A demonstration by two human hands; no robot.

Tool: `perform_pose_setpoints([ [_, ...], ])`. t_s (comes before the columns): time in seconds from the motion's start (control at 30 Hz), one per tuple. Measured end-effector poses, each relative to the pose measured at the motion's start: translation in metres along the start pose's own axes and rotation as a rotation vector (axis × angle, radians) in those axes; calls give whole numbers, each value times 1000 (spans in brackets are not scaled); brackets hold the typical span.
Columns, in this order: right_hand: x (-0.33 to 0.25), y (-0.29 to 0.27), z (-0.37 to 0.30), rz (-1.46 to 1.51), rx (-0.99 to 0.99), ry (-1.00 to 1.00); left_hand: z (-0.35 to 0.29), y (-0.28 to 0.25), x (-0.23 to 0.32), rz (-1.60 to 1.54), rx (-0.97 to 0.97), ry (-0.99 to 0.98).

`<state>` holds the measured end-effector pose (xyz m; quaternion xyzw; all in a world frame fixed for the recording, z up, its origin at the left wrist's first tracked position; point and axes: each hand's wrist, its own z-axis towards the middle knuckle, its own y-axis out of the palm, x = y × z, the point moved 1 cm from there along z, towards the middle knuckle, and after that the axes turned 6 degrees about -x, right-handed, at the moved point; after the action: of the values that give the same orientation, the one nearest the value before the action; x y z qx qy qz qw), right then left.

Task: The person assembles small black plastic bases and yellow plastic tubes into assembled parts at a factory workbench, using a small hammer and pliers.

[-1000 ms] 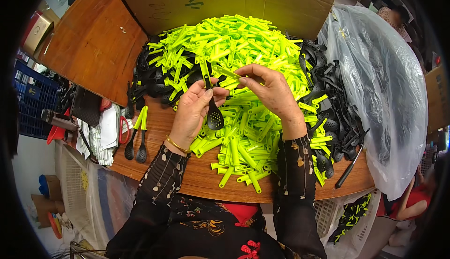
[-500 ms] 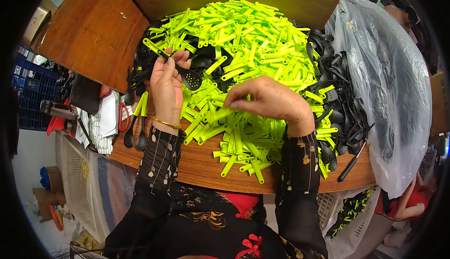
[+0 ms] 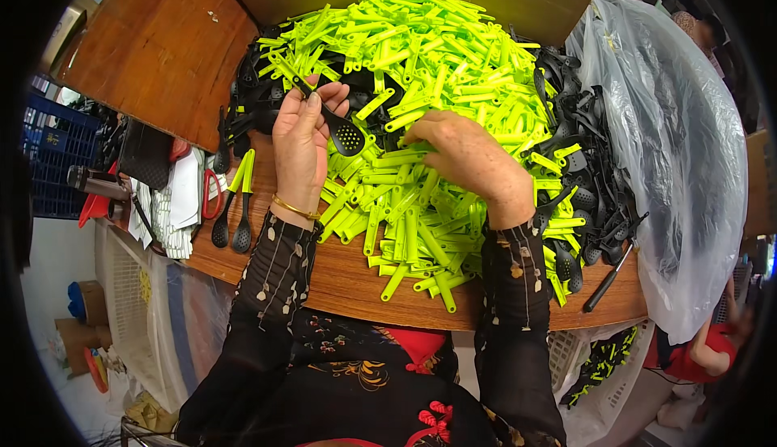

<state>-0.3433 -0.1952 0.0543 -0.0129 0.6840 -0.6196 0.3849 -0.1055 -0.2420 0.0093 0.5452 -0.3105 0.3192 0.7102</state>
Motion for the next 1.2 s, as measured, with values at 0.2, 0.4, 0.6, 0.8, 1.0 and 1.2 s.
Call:
perform_pose_setpoints([
  [0.2, 10, -8, -5, -31, -10, 82, -3, 4, -5, -8, 0, -35],
  [0.4, 16, -20, -12, 189, 74, 180, -8, 11, -11, 45, -55, -93],
  [0.6, 17, -33, -19, 164, 122, 150, -6, 3, -10, 69, -90, -96],
  [0.8, 11, -14, -10, -258, 148, -62, -5, 8, -13, 27, -59, -89],
  [1.0, 18, -9, -10, -156, 42, 31, -8, 11, -11, 66, -58, -88],
  [1.2, 16, -10, -12, -236, 22, 23, -7, 13, -11, 56, -66, -90],
])
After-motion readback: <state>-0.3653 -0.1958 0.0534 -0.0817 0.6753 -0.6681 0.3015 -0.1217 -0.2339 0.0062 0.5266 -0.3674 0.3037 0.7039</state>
